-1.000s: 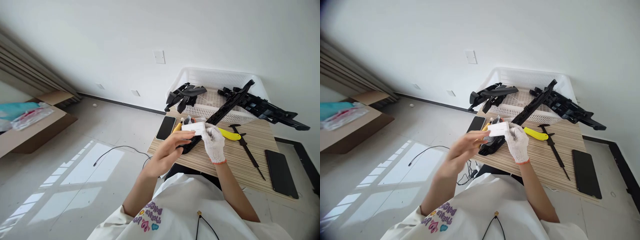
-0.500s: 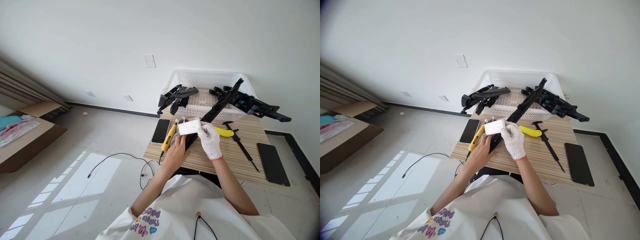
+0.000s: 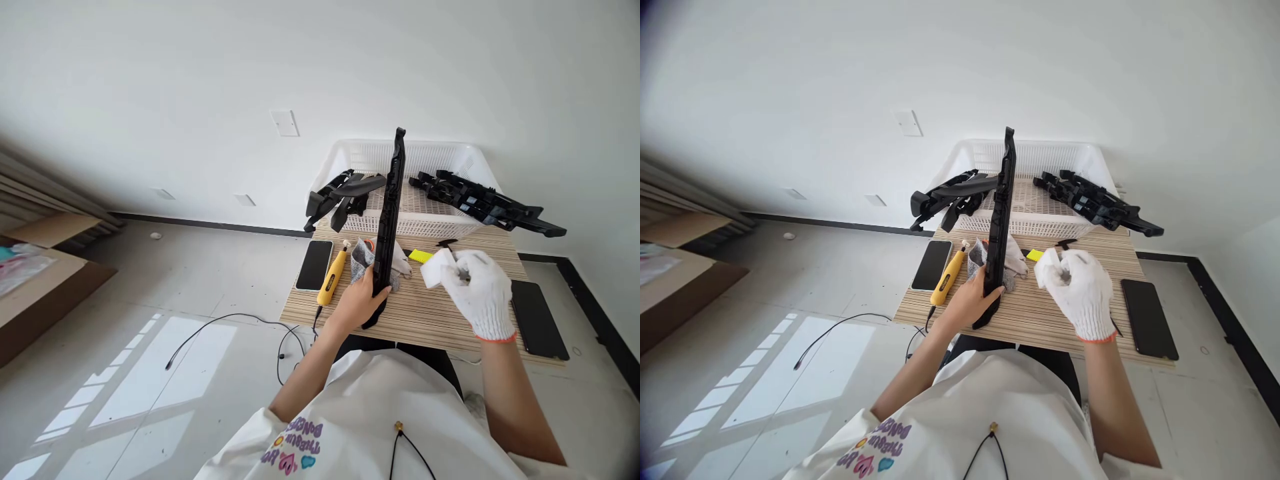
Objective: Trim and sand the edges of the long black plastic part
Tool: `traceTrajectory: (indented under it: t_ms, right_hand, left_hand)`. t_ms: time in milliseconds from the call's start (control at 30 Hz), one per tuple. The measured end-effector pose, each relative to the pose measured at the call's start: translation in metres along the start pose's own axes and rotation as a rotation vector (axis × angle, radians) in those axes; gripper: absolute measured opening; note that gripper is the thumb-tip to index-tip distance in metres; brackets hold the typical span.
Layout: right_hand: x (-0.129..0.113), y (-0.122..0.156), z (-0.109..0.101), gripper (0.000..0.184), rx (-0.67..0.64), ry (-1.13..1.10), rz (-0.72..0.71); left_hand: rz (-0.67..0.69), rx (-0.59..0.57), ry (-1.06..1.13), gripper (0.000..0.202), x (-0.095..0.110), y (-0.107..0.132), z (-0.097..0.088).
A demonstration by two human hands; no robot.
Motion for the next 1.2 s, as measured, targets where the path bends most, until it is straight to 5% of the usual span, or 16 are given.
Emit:
traceTrajectory:
  t_ms: [100, 267, 600, 667, 867, 1200]
  right_hand:
    - [0.01, 0.01, 0.012, 0.036, -0.107, 0.13, -0.012]
    - [0.024, 0.02, 0.018, 0.042, -0.08, 0.13, 0.118]
    - [0.066, 0.043, 0.041, 0.043, -0.185, 0.099, 0.416]
    - [0.063, 0.044, 0.044, 0.042, -0.178, -0.046, 0.471]
    - [0.018, 0.041, 0.075, 0.039, -0.296, -0.951, 0.494]
    - [0.013, 0.038, 0.102, 0.042, -0.33, -1.149, 0.607]
  left_hand:
    - [-0.007, 0.03, 0.003, 0.053, 0.001, -0.004, 0.002]
    - [0.068, 0.14, -0.105, 0.046, 0.0, -0.011, 0.002]
    - [0.029, 0.209, -0.035, 0.058, -0.002, -0.012, 0.015]
    - [0.028, 0.245, -0.023, 0.059, 0.0, -0.009, 0.015]
    - [0.086, 0.291, -0.027, 0.062, 0.01, -0.004, 0.016]
    - [0.229, 0.12, -0.07, 0.044, 0.031, 0.001, 0.037]
Point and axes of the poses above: each hand's wrist, its own y-axis away from the middle knuckle, its own z-axis out of the palm, x = y × z, the point moved 5 cm from there along -y, towards the middle knuckle, and after that the axes turned 15 degrees about -y, right-handed, at the moved point
